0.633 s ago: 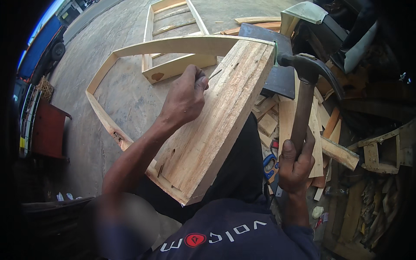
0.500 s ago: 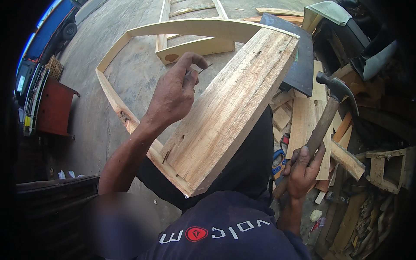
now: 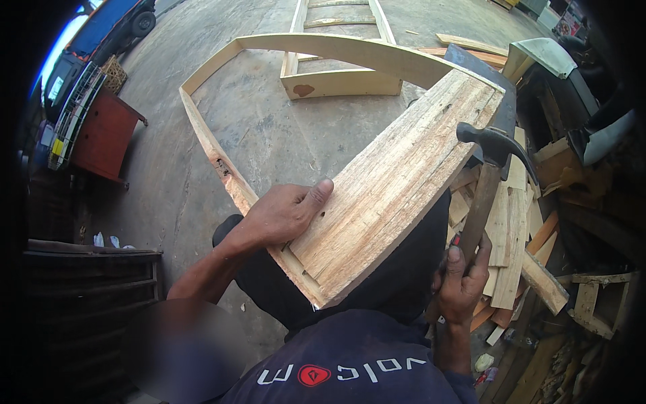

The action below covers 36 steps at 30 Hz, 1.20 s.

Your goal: The person hammers nails into a wooden frame, measures and marks a plank, and attaches it to the frame. The person uses a hammer, tape measure, and pencil to assemble the wooden structure.

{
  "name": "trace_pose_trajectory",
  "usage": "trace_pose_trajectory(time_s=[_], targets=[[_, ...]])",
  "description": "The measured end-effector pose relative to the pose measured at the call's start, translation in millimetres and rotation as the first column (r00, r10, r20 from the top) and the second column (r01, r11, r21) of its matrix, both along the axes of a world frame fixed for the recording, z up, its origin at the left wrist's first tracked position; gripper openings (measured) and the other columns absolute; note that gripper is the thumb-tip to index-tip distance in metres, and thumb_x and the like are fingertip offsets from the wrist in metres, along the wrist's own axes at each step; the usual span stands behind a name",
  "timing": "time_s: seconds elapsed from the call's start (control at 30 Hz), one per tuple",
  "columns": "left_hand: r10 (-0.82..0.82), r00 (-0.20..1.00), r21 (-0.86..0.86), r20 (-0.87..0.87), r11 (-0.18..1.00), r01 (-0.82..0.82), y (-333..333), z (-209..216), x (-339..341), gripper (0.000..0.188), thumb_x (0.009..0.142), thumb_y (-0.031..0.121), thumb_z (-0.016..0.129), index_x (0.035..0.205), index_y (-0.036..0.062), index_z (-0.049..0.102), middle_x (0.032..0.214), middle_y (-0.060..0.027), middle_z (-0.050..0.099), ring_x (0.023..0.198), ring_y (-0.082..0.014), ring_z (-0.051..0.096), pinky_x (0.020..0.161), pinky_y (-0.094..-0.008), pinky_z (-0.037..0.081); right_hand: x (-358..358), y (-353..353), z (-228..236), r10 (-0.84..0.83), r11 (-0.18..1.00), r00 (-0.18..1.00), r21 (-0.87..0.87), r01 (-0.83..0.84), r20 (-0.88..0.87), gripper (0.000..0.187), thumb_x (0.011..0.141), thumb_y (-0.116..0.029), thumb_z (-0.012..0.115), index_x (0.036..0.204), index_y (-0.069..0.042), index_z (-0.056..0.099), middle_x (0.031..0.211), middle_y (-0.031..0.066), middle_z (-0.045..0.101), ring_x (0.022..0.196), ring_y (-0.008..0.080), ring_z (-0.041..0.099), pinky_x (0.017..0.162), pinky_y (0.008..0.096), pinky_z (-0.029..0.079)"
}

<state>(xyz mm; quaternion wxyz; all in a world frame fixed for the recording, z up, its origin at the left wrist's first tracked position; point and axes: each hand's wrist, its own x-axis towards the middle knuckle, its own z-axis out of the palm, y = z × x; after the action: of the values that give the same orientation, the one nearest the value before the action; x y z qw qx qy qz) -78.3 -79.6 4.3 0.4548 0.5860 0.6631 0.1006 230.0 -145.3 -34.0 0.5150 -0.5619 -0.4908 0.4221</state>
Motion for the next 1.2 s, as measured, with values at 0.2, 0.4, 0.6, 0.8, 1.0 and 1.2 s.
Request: trace_pose_trajectory(time_s=[0.2,0.4,0.6,0.8,1.0,1.2], targets=[[-0.029,1.0,-0.073,0.002,0.997,0.029,5,-3,-1,0.086,0.107,0.066,0.033,0.096,-0.0072,0.076,0.079,-0.0288,0.07,0.076,-0.0425,0.071,0.076,-0.0529,0.053,-7,-8,5,0.169,0.984,0.961,0.01,-0.175,0.219,0.054,0.106,-0.025,0.06,0.143,0.01,0.042,0.078,0.0053,0.064,0.059,0.0092,0.058,0.053,0.0253,0.045],[-0.062,0.998,-0.028,-0.008,0.998,0.061,6,4,-1,0.089,0.105,0.069,0.036,0.095,-0.0097,0.076,0.077,-0.0282,0.07,0.074,-0.0392,0.07,0.074,-0.0502,0.053,0,-5,6,0.208,0.974,0.871,-0.014,-0.225,0.445,0.053,0.104,-0.028,0.065,0.141,0.007,0.049,0.094,0.0173,0.073,0.079,0.02,0.07,0.072,0.0348,0.055],[-0.04,0.999,-0.101,-0.005,0.994,0.039,4,8,-1,0.087,0.104,0.069,0.039,0.105,-0.0103,0.075,0.084,-0.026,0.073,0.078,-0.0345,0.071,0.077,-0.0469,0.053,-11,4,-7,0.203,0.976,0.963,-0.112,-0.185,0.177,0.051,0.103,-0.031,0.067,0.135,0.005,0.05,0.084,0.0094,0.067,0.069,0.017,0.064,0.067,0.0312,0.052],[0.011,1.0,-0.106,0.02,0.994,-0.009,-2,3,0,0.084,0.104,0.065,0.039,0.105,-0.0111,0.074,0.086,-0.0294,0.072,0.084,-0.0383,0.07,0.082,-0.048,0.052,-34,20,-25,0.191,0.975,0.968,0.079,-0.206,0.16,0.053,0.102,-0.037,0.069,0.13,0.002,0.048,0.093,0.008,0.065,0.083,0.0114,0.061,0.074,0.0273,0.051],[0.041,0.999,-0.014,0.025,0.999,-0.04,2,7,1,0.085,0.103,0.068,0.039,0.112,-0.01,0.073,0.098,-0.0357,0.071,0.095,-0.0437,0.07,0.093,-0.0478,0.051,-40,38,-24,0.21,0.977,0.969,0.063,-0.203,-0.131,0.059,0.099,-0.043,0.072,0.128,-0.001,0.045,0.09,0.0056,0.061,0.076,0.0093,0.059,0.067,0.0255,0.05],[0.107,0.982,-0.032,0.157,0.994,-0.103,34,12,6,0.088,0.105,0.07,0.039,0.109,-0.0109,0.073,0.099,-0.0267,0.073,0.095,-0.0301,0.07,0.093,-0.043,0.051,-29,78,-5,0.203,0.979,0.97,0.004,-0.204,-0.135,0.054,0.101,-0.041,0.069,0.131,-0.001,0.046,0.081,0.0078,0.064,0.057,0.0138,0.06,0.051,0.0294,0.048]])
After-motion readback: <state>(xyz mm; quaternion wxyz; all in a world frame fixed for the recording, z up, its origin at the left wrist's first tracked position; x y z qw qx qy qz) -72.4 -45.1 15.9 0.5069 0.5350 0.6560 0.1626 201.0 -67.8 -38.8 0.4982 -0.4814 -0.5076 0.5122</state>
